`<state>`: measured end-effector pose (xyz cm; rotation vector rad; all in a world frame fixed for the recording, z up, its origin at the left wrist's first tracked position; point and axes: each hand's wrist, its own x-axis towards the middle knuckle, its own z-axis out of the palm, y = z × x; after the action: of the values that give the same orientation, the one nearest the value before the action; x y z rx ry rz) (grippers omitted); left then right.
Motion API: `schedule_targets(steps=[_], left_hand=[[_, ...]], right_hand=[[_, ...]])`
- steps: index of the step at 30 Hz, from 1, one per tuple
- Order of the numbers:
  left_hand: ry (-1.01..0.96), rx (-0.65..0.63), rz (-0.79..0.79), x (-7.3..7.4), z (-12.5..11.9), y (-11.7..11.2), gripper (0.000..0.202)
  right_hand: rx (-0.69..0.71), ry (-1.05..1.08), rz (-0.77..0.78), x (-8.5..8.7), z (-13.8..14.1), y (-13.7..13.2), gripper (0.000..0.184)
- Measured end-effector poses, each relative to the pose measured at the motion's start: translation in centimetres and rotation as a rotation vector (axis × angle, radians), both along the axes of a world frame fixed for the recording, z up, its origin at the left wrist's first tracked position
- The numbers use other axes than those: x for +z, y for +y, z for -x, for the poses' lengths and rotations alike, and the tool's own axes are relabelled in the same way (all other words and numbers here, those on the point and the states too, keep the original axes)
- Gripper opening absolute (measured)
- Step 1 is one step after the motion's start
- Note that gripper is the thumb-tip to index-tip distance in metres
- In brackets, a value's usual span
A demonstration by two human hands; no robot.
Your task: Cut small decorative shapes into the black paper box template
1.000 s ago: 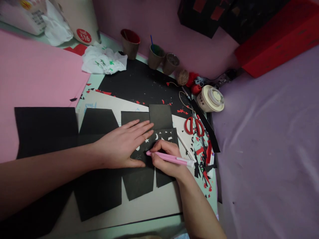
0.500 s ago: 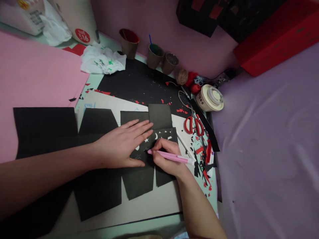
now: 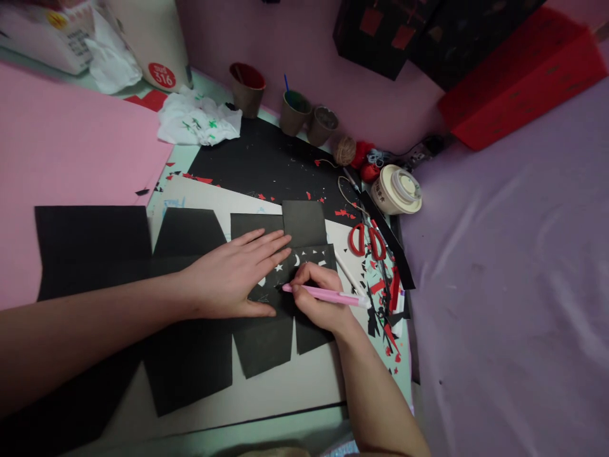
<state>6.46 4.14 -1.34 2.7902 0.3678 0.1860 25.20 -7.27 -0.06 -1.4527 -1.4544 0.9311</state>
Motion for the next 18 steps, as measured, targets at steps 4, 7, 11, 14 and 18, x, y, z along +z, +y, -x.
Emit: schedule_targets(steps=[4,7,11,14,18], left_hand=[[-0.011,0.006,-0.01,-0.05,0.0,-0.04,0.096],[-0.021,0.006,-0.016,-0.04,-0.02,-0.05,0.095],[-0.025,0.007,0.005,0.26,0.01,-0.05,0.094],[-0.038,0.025,0.037,0.59,0.07,0.03,0.08],[-0.124,0.048,0.007,0.87,0.25,0.11,0.05]], right_hand=[[-0.037,0.036,-0.01,0.01,-0.1,0.04,0.013],[-0.034,0.005,-0.001,0.05,-0.18,0.07,0.013],[-0.019,0.069,0.002,-0.04,-0.58,0.09,0.013],[0.005,0.09,-0.01,-0.04,-0.84,0.1,0.013],[0.018,0.043,0.01,0.36,-0.69,0.14,0.013]])
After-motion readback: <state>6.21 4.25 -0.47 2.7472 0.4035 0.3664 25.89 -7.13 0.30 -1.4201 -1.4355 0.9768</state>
